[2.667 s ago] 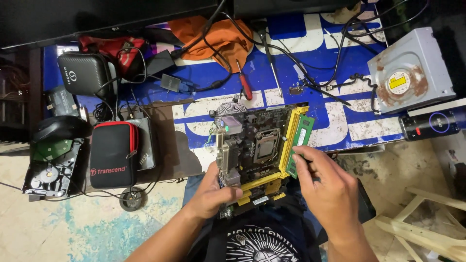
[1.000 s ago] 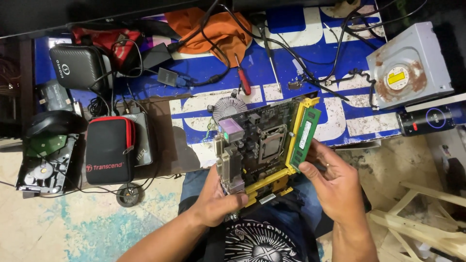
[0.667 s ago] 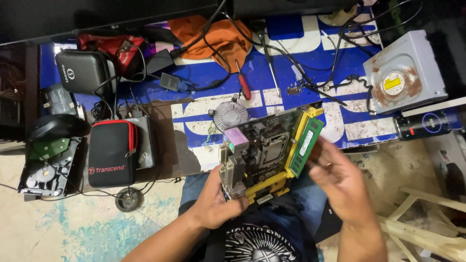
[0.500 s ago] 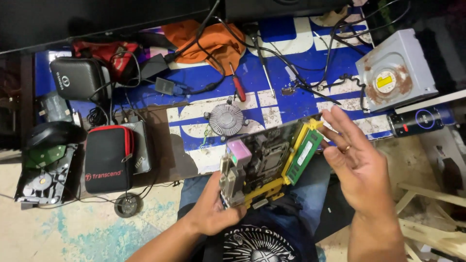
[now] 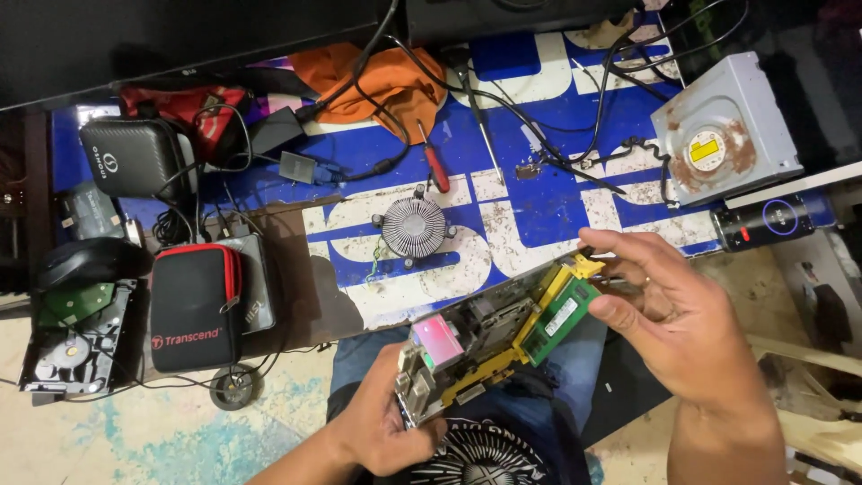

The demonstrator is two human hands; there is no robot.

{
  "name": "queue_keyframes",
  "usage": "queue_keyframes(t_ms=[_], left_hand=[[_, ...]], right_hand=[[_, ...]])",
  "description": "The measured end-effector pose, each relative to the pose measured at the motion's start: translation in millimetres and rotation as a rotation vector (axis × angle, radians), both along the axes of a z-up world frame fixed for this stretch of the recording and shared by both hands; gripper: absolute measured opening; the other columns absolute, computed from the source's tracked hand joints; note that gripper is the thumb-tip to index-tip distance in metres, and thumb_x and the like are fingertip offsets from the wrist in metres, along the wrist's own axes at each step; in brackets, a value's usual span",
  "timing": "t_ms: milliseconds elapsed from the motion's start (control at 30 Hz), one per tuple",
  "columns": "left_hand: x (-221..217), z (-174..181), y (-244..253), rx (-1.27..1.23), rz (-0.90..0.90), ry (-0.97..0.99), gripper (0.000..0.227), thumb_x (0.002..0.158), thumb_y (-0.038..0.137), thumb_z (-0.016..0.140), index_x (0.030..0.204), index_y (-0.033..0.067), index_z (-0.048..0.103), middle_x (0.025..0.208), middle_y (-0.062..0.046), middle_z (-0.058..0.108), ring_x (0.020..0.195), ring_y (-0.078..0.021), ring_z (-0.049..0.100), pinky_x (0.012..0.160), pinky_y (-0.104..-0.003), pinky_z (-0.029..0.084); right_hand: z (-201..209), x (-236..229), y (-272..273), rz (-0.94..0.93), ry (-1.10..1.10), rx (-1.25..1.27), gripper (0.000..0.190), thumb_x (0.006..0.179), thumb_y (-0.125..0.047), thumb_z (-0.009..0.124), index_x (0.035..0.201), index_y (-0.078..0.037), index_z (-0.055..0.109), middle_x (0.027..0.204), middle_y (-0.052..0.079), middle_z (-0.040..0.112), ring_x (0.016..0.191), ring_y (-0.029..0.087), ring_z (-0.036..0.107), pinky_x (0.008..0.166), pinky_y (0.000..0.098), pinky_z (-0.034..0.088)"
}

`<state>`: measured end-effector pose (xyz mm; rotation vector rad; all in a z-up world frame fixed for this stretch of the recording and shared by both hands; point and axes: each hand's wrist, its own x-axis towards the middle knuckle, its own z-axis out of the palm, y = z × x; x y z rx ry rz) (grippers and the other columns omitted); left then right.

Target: The person cleans a computer motherboard and a CD drive using a brush. They remove a RAM stick and a CPU fan, clean the components, and then reattach the fan and RAM stick to the motherboard.

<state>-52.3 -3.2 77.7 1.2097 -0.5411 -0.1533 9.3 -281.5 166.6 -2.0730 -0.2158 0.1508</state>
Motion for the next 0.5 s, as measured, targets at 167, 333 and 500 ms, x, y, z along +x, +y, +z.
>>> queue_keyframes(t_ms=[167, 333, 500], left_hand=[[2, -2, 1, -0.002, -0.003, -0.024, 0.024, 0.078, 0.013, 0.060, 0.098, 0.0018, 0.053, 0.071, 0.004, 0.041, 0.057, -0.0123, 0.035, 0.051, -0.027, 0.030], [0, -7, 4, 0.036, -0.004, 0.014, 0.019, 0.079, 0.015, 0.064, 0.086, 0.0078, 0.047, 0.069, 0.004, 0.037, 0.057, -0.0124, 0.032, 0.053, -0.030, 0.026], [-1, -15, 2, 0.077, 0.056, -0.040, 0.029, 0.081, 0.018, 0.062, 0.102, 0.0088, 0.044, 0.079, 0.003, 0.034, 0.068, -0.0134, 0.033, 0.062, -0.032, 0.029]], right_hand=[[-1, 2, 1, 0.021, 0.000, 0.022, 0.056, 0.086, -0.009, 0.069, 0.141, -0.002, 0.058, 0.135, 0.013, 0.062, 0.120, 0.019, 0.064, 0.105, 0.0288, 0.056], [-4, 0, -1, -0.024, 0.019, -0.045, 0.057, 0.086, -0.016, 0.070, 0.141, -0.007, 0.061, 0.134, 0.008, 0.062, 0.106, 0.016, 0.063, 0.087, 0.0238, 0.054], [-8, -5, 10, -0.016, -0.116, 0.064, 0.055, 0.087, -0.011, 0.068, 0.138, 0.000, 0.051, 0.143, 0.018, 0.058, 0.131, 0.030, 0.063, 0.113, 0.0393, 0.054]])
